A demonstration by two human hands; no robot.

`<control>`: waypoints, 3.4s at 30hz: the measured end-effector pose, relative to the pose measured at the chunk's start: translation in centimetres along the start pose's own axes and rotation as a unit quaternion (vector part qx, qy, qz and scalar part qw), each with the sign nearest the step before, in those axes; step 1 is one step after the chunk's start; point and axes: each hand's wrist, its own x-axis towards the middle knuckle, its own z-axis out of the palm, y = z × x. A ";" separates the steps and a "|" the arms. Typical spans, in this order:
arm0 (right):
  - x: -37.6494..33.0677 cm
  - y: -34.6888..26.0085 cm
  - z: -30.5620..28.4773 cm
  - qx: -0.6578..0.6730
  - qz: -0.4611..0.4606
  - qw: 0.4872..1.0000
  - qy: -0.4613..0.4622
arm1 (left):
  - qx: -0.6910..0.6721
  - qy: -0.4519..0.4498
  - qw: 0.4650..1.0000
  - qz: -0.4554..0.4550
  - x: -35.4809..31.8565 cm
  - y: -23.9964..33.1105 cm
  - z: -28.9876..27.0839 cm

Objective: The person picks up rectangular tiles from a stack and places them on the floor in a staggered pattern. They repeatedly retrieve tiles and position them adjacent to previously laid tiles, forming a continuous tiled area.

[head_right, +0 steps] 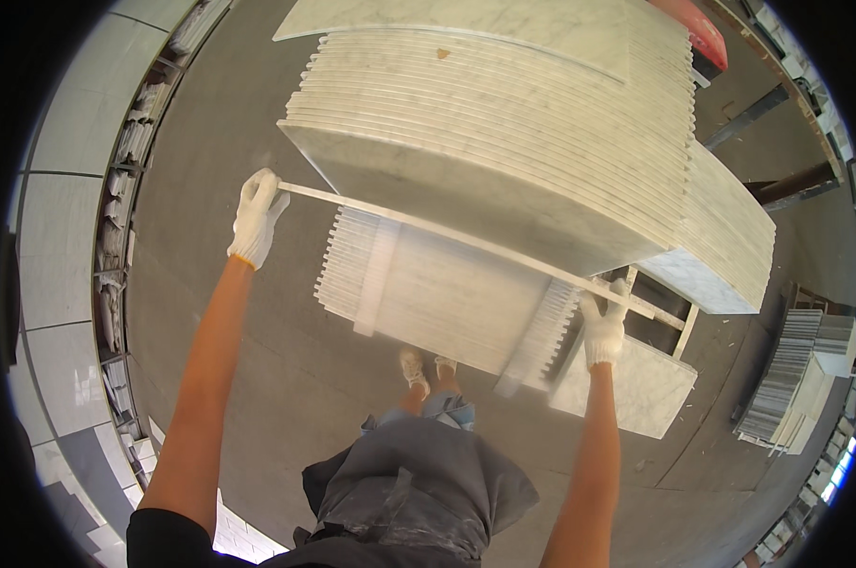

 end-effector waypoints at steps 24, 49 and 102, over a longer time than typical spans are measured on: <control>-2.9 0.7 -7.5 -0.156 0.024 0.973 -0.167 | 0.309 -0.096 0.937 -0.132 -5.2 -4.1 -8.3; -53.2 -21.8 31.5 -0.238 0.009 0.802 -0.549 | -0.529 0.331 0.761 -0.175 -82.0 -11.3 -60.1; -203.3 -15.3 104.3 -0.482 -0.455 0.249 -0.706 | -0.619 0.693 0.370 -0.012 -135.2 -36.2 -137.8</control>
